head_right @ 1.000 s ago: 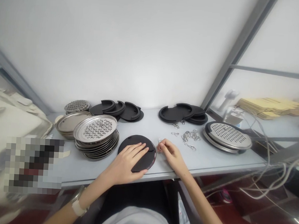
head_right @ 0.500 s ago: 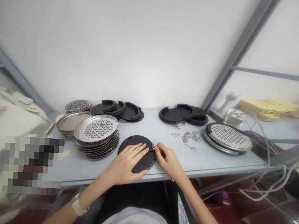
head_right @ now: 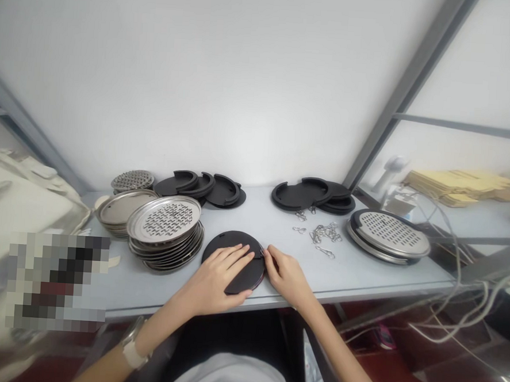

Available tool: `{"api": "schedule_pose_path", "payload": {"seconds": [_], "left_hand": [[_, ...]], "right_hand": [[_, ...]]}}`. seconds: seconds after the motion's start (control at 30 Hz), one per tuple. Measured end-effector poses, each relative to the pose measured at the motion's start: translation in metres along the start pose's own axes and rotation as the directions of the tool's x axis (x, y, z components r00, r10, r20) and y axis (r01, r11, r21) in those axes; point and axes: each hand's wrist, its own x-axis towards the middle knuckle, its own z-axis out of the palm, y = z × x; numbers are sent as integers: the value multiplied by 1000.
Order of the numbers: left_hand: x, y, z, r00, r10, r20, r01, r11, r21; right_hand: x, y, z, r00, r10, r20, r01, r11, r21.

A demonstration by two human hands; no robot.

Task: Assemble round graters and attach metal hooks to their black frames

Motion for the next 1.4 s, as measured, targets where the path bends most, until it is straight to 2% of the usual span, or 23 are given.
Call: {"api": "schedule_pose_path", "payload": {"seconds": [0.4, 0.63, 0.77, 0.93, 1.13, 1.4], "left_hand": [[0, 1, -1, 999, 0, 33, 0, 1000, 12], [1, 1, -1, 1000, -8, 20, 8, 1000, 14], [1, 0, 0, 1000, -4, 10, 4, 1000, 12], [0, 0, 0, 1000, 1, -3, -1, 1000, 5], [0, 1, -1, 1000, 11, -17, -11, 1000, -2], [0, 1, -2, 1000, 1, 16, -1, 1000, 12]], "right_hand": [[-2, 2, 1, 1000, 20, -6, -20, 999, 28], [-3, 1, 0, 999, 28, -41, -25, 998, 65], [-1, 0, 3, 997, 38, -62, -36, 999, 29], [1, 0, 4, 999, 6, -52, -8, 1000, -26], [-1, -1, 2, 999, -3, -42, 3, 1000, -4], [-2, -1, 1, 999, 7, -41, -6, 1000, 21]]}}
